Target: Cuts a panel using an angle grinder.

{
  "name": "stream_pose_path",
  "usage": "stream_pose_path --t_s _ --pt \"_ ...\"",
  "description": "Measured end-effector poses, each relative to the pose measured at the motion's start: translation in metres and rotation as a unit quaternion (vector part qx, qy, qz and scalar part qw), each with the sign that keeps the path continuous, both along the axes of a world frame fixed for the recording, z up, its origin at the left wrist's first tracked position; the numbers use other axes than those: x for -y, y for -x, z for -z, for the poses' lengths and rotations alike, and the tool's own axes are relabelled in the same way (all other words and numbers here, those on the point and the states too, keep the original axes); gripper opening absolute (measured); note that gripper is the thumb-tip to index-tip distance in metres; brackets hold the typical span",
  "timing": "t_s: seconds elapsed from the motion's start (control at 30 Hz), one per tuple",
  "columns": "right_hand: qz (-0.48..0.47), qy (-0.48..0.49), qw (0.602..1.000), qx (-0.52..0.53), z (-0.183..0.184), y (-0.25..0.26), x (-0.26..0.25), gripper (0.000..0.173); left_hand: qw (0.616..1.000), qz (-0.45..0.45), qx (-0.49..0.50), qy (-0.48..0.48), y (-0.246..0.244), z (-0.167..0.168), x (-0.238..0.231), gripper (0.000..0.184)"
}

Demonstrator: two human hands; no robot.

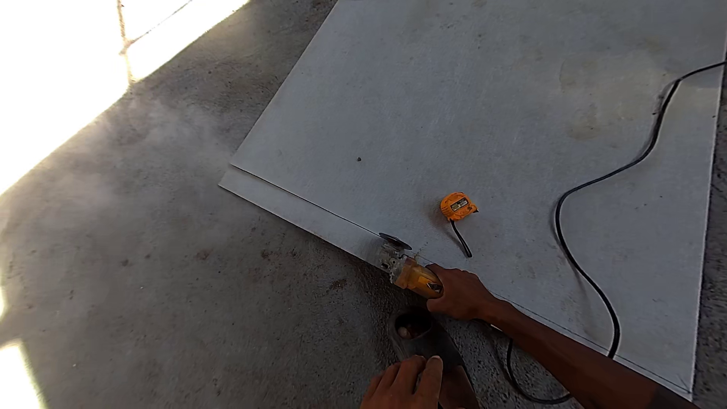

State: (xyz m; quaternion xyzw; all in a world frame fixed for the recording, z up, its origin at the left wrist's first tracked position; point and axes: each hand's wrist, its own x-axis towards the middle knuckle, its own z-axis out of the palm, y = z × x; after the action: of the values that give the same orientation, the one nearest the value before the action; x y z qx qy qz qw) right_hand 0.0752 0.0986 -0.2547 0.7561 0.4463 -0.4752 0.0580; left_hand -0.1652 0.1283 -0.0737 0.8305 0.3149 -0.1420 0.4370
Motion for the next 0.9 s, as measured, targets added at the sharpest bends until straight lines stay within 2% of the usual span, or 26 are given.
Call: stream_pose_path --t_s 0.47,0.9 --pt "-0.001 0.000 1.000 0.006 0.002 -0.003 0.006 0.064 1.000 0.003 0.008 -0.007 -0.001 -0.004 0.005 0.052" --pt "-0.008 0.010 1.000 0.014 -0.003 -0.009 0.022 0.070 1.000 0.004 0.002 0.002 0.001 -0.001 0.001 0.053"
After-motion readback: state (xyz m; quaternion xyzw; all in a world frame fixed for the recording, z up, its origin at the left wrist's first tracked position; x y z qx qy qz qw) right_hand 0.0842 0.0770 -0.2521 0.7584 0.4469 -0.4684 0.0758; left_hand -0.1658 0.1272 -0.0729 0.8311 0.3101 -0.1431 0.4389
